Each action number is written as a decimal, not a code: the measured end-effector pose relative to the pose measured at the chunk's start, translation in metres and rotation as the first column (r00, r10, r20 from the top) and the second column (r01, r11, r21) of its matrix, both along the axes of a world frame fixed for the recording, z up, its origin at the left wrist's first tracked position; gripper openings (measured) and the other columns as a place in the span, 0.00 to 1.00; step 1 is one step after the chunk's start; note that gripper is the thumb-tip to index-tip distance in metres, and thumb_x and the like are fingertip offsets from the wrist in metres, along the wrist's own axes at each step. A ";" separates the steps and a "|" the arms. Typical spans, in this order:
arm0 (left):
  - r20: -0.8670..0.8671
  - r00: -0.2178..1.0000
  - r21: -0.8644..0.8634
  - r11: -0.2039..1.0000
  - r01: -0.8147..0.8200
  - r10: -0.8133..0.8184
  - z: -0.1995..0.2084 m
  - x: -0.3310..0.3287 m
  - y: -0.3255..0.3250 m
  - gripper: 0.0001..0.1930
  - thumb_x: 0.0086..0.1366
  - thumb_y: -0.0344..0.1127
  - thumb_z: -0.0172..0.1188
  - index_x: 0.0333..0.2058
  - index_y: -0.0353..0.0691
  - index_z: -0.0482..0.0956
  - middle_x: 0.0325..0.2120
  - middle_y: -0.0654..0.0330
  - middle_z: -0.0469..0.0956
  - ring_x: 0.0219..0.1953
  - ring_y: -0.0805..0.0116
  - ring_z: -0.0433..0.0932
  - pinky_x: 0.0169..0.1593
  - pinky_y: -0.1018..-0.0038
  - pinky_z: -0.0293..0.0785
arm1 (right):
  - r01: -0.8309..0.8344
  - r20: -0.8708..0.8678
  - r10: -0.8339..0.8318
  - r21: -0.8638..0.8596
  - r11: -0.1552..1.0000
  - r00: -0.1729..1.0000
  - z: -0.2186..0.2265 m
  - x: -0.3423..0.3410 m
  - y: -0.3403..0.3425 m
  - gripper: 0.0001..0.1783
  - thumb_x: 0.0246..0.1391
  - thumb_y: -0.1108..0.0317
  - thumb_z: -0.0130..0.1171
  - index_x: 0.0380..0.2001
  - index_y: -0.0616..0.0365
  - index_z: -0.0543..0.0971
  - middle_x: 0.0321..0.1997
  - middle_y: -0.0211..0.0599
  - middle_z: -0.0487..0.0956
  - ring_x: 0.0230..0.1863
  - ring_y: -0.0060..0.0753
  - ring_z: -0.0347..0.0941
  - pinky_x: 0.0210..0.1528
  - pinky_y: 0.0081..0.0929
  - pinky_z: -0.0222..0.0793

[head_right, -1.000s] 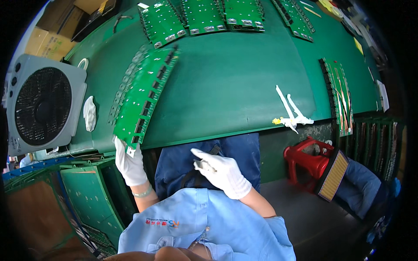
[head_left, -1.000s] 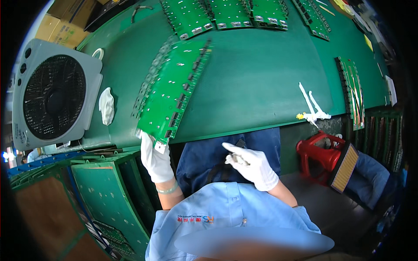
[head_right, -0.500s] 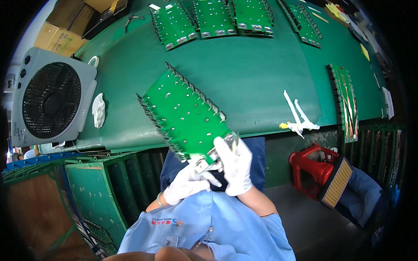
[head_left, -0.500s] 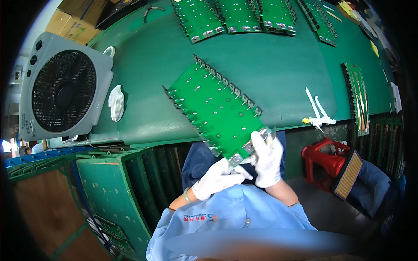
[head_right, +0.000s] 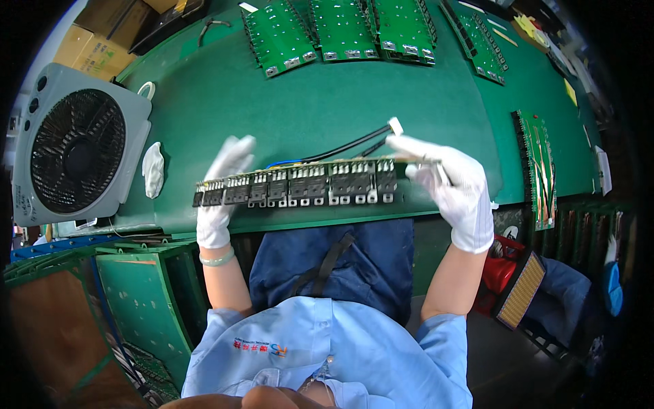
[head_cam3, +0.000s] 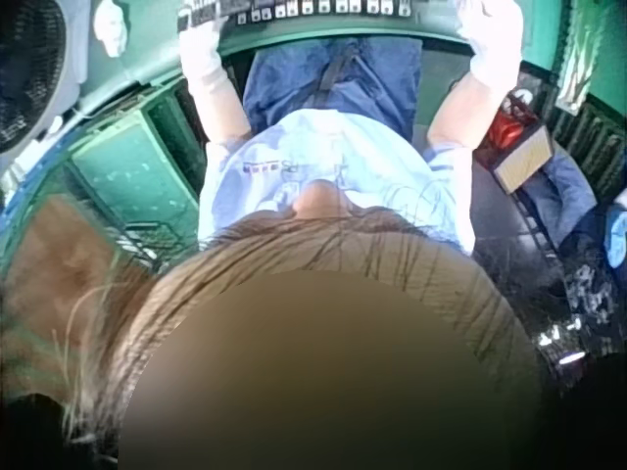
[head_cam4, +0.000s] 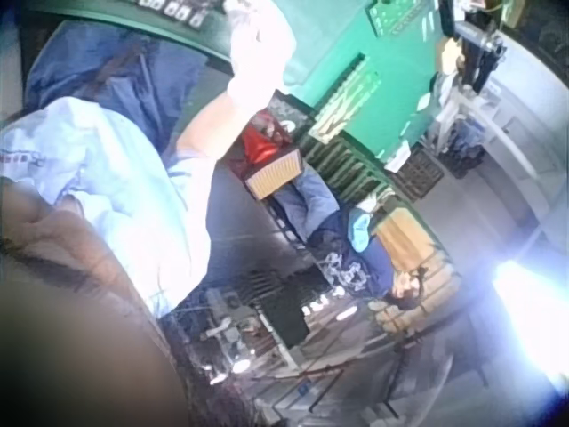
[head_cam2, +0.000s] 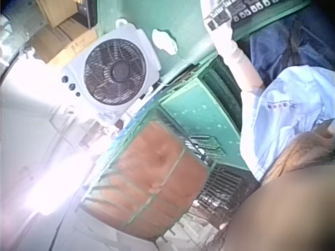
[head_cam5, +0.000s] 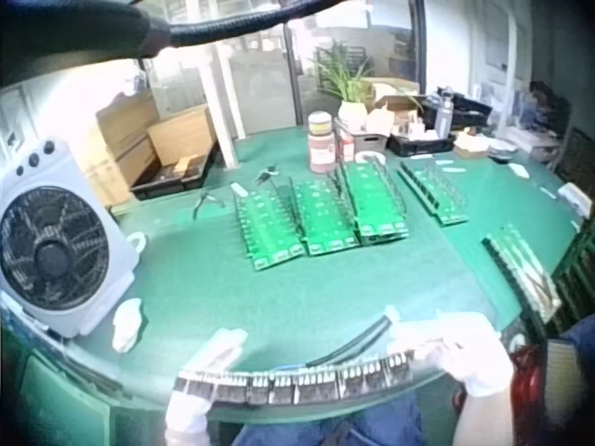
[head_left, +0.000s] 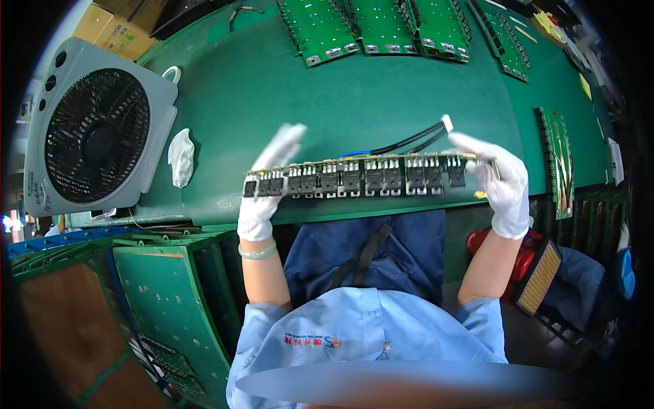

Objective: The person assembles electronic components and wiring harnesses onto green printed circuit boards using pliers and a screwdriver.

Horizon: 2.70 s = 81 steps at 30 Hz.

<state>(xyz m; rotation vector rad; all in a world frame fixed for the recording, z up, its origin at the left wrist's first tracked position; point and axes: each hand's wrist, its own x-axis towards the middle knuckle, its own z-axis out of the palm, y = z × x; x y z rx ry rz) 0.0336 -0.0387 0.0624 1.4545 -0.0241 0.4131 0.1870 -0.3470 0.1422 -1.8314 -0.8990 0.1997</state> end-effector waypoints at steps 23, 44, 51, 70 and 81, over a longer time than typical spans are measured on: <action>0.065 0.921 -0.124 0.913 0.389 -0.384 -0.024 0.018 -0.010 0.31 0.63 0.48 0.51 0.54 0.26 0.65 0.55 0.43 0.66 0.58 0.53 0.65 0.61 0.65 0.58 | -0.309 0.290 0.499 -0.510 0.803 0.817 -0.085 -0.103 0.112 0.28 0.47 0.69 0.52 0.54 0.63 0.67 0.42 0.45 0.75 0.45 0.45 0.71 0.52 0.38 0.62; 0.034 0.960 -0.186 0.942 0.280 -0.279 -0.011 0.017 -0.018 0.33 0.60 0.54 0.48 0.50 0.25 0.69 0.51 0.40 0.69 0.54 0.50 0.70 0.58 0.62 0.62 | -0.324 0.239 0.646 -0.710 0.626 0.724 -0.075 -0.077 0.090 0.27 0.47 0.67 0.49 0.52 0.68 0.68 0.52 0.58 0.71 0.55 0.51 0.67 0.61 0.44 0.56; -0.076 0.986 -0.214 0.968 0.130 -0.149 -0.038 0.003 -0.007 0.24 0.61 0.45 0.52 0.44 0.24 0.75 0.42 0.46 0.77 0.43 0.62 0.77 0.45 0.75 0.72 | -0.476 0.258 0.642 -0.488 0.731 0.722 -0.059 -0.070 0.078 0.28 0.48 0.68 0.51 0.54 0.69 0.66 0.53 0.54 0.71 0.56 0.49 0.67 0.62 0.43 0.56; -0.093 0.990 -0.082 0.992 0.097 -0.105 -0.030 0.006 -0.009 0.40 0.55 0.64 0.47 0.42 0.23 0.75 0.41 0.37 0.75 0.44 0.46 0.77 0.48 0.59 0.73 | -0.324 0.221 0.553 -0.617 0.717 0.803 -0.072 -0.072 0.072 0.27 0.48 0.69 0.50 0.53 0.68 0.68 0.48 0.52 0.75 0.53 0.51 0.70 0.58 0.43 0.61; 0.018 0.995 -0.107 0.989 0.102 -0.101 -0.021 0.010 -0.017 0.43 0.51 0.67 0.53 0.46 0.25 0.73 0.43 0.37 0.74 0.46 0.46 0.76 0.51 0.58 0.71 | -0.206 0.285 0.470 -0.630 0.749 0.835 -0.074 -0.058 0.052 0.27 0.49 0.70 0.50 0.54 0.67 0.65 0.52 0.58 0.72 0.52 0.52 0.70 0.64 0.50 0.50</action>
